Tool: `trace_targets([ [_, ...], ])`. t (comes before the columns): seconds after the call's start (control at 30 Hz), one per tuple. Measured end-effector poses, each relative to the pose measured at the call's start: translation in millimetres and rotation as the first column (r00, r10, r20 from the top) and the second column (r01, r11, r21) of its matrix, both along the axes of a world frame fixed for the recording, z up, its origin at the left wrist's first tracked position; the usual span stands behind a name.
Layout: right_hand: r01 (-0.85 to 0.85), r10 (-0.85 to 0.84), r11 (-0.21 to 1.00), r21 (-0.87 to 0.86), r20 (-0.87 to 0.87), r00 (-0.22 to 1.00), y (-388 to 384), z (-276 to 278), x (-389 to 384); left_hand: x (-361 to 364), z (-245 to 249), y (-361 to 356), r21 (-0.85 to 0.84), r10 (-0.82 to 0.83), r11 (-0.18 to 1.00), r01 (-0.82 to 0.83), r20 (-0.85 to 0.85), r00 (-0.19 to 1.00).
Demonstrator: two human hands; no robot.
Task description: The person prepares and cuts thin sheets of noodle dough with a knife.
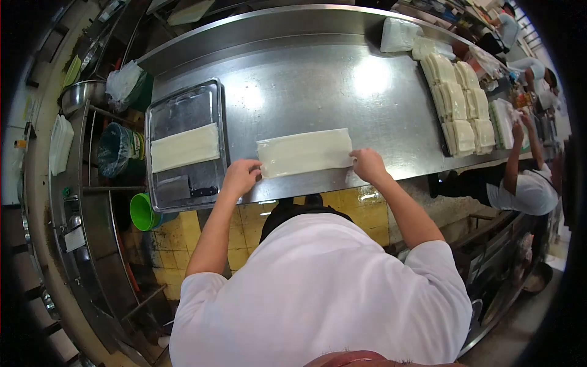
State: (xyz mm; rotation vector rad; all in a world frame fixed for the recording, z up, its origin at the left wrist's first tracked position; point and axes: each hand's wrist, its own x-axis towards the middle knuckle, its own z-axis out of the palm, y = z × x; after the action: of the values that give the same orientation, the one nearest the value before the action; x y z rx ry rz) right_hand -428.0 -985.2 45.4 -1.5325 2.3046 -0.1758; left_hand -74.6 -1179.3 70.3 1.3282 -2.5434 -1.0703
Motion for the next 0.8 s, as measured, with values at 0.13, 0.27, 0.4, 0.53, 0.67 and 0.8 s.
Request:
trace_targets([
  [0.13, -0.002, 0.006, 0.998, -0.064, 0.071, 0.997, -46, 17, 24, 9, -13, -9, -0.156, 0.035, 0.987, -0.044, -0.061, 0.998],
  [0.27, -0.058, 0.081, 0.992, -0.11, 0.216, 0.973, -116, 26, 72, 4, -22, -19, -0.132, 0.182, 0.97, -0.204, -0.165, 0.969],
  [0.4, -0.178, 0.203, 0.977, -0.114, 0.275, 0.94, -175, 3, 124, -4, -21, -23, -0.016, 0.352, 0.933, -0.36, -0.179, 0.919],
  [0.53, -0.308, 0.317, 0.948, -0.081, 0.125, 0.94, -204, -15, 155, -9, -36, -30, -0.029, 0.368, 0.926, -0.376, -0.146, 0.918],
  [0.67, -0.394, 0.388, 0.916, 0.076, 0.088, 0.918, -211, -11, 154, -20, -57, -31, -0.242, 0.242, 0.932, -0.269, -0.134, 0.961],
  [0.8, -0.408, 0.422, 0.906, -0.11, 0.185, 0.888, -193, -4, 138, -31, -59, -27, -0.229, 0.12, 0.963, -0.139, -0.095, 0.988],
])
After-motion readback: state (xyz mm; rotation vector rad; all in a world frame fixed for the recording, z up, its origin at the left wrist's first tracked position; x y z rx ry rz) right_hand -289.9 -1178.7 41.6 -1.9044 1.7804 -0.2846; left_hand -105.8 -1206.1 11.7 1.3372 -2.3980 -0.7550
